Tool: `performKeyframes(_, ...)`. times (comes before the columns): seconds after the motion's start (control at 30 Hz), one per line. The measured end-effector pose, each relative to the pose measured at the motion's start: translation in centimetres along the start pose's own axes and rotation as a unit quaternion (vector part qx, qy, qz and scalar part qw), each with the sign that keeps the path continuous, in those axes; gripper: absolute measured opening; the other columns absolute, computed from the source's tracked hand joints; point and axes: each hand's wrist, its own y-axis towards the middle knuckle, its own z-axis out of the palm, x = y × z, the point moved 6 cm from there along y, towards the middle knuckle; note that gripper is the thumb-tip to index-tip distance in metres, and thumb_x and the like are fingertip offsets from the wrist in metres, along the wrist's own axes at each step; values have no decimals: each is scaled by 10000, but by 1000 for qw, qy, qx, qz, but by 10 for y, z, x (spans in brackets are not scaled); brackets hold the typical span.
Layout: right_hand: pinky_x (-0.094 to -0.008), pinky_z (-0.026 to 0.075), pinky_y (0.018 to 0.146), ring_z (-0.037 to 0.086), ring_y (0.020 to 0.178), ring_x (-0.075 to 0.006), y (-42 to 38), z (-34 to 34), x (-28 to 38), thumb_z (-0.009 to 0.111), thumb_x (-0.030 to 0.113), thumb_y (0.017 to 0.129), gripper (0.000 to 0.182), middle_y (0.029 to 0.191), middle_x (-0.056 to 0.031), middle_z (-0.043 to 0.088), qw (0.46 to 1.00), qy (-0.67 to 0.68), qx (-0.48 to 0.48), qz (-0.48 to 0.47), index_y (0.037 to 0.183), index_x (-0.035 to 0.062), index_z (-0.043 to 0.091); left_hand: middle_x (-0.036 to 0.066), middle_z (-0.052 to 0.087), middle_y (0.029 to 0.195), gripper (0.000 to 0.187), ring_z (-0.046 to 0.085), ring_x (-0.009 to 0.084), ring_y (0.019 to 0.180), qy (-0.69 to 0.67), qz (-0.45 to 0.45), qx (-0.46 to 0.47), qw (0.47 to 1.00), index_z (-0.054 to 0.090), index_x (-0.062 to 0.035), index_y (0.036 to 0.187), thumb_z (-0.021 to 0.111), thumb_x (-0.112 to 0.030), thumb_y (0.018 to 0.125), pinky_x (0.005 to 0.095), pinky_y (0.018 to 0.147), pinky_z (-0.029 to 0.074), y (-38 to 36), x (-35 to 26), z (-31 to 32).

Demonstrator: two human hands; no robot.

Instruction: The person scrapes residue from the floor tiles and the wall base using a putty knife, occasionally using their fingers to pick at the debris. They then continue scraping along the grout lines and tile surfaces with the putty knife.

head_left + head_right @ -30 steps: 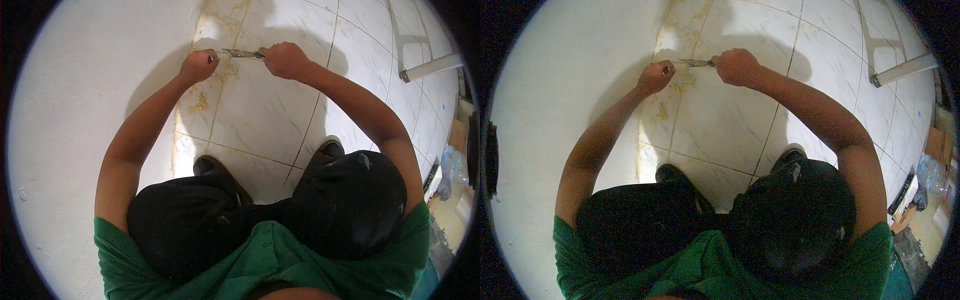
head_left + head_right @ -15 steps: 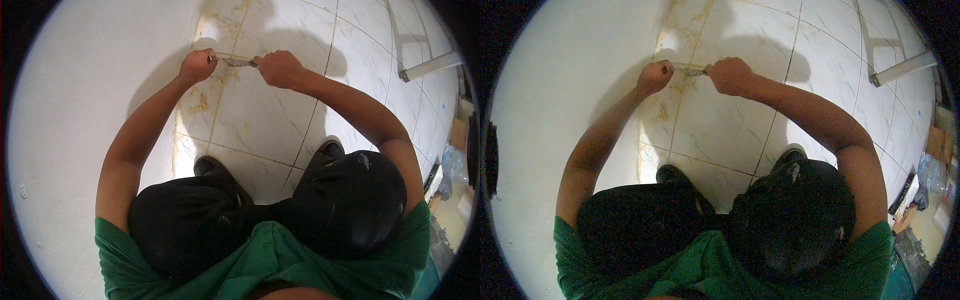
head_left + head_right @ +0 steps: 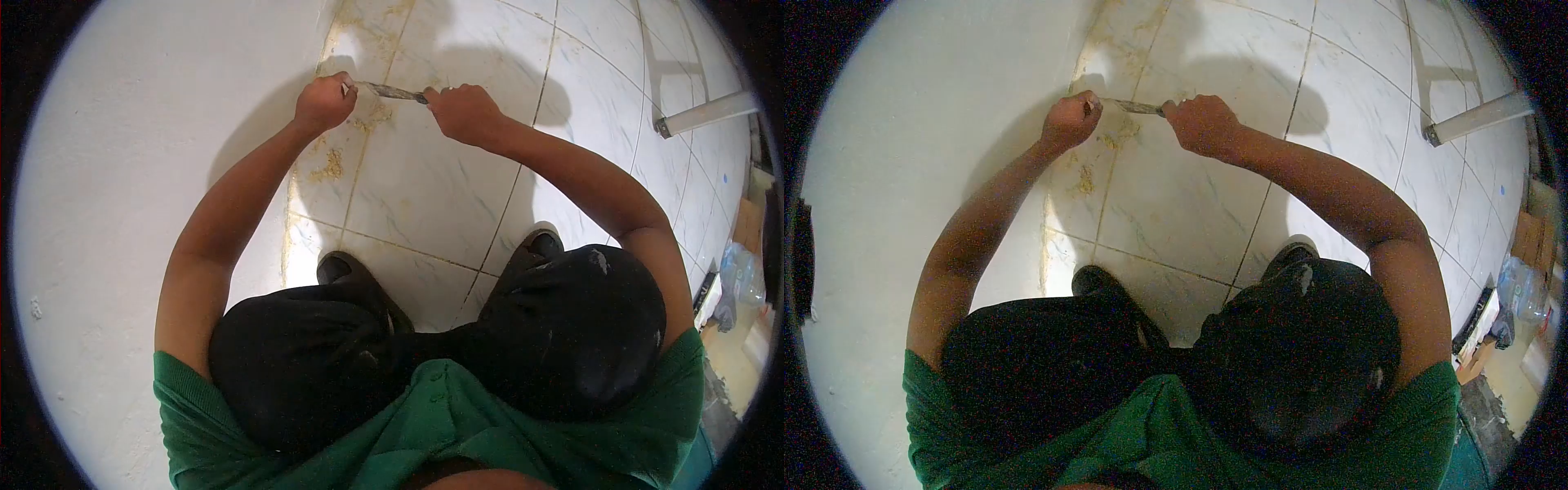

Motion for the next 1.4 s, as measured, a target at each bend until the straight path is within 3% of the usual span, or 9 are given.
performKeyframes(0.13,-469,494,533,622,610,-341,-3,3,5,457,199,869,223,665,-176,605,999,16,10,-29,975,13,520,171,625,745,272,611,346,754,34,-16,-43,998,563,-52,946,525,-286,812,448,685,484,1,5,-3)
performKeyframes(0.33,-489,495,590,616,649,-379,1,9,-13,435,225,887,265,680,-214,598,994,78,-23,75,979,-17,491,154,620,714,240,612,338,711,74,13,-109,991,560,-63,914,529,-276,808,447,655,486,-1,8,-6)
performKeyframes(0.63,-519,457,716,588,760,-427,-13,54,-1,425,256,899,306,787,-254,593,969,204,116,77,977,-38,456,148,611,688,209,609,332,680,59,-6,-84,995,557,-62,885,542,-250,796,439,630,487,2,3,-7)
performKeyframes(0.83,-520,446,729,581,793,-427,-3,45,-22,431,255,891,319,780,-261,584,969,204,56,129,993,-46,453,147,615,691,221,608,326,673,31,-4,-92,995,560,-57,898,542,-250,794,423,622,488,2,0,-9)
performKeyframes(1.07,-435,452,640,594,681,-334,18,4,-60,555,274,839,251,703,-176,608,974,221,-34,47,968,61,577,161,616,693,235,612,340,698,36,29,-124,991,577,-45,892,533,-256,798,435,657,490,-2,3,-8)
performKeyframes(1.2,-361,451,617,563,617,-255,19,-36,-58,597,270,801,255,664,-136,595,974,198,92,53,936,56,629,150,622,714,226,612,338,687,-9,18,-60,998,582,-64,879,531,-276,820,439,653,491,3,9,-1)
performKeyframes(1.27,-370,457,640,580,669,-274,22,-14,-70,590,253,796,247,717,-163,607,985,166,23,-39,921,48,643,137,623,724,242,607,336,660,-35,53,-19,998,572,-72,891,510,-304,860,441,624,491,3,10,9)
performKeyframes(1.37,-393,462,690,593,751,-304,21,-5,-40,578,238,798,251,800,-174,623,982,168,82,21,937,39,642,140,629,723,257,615,337,679,-30,44,24,998,573,-64,888,505,-311,861,446,655,490,4,9,19)
performKeyframes(1.4,-410,458,738,592,821,-320,21,-3,-26,565,229,806,255,866,-176,629,986,160,39,-6,949,33,642,140,629,721,254,616,337,682,-43,45,19,998,575,-66,883,505,-310,861,445,656,490,3,7,21)
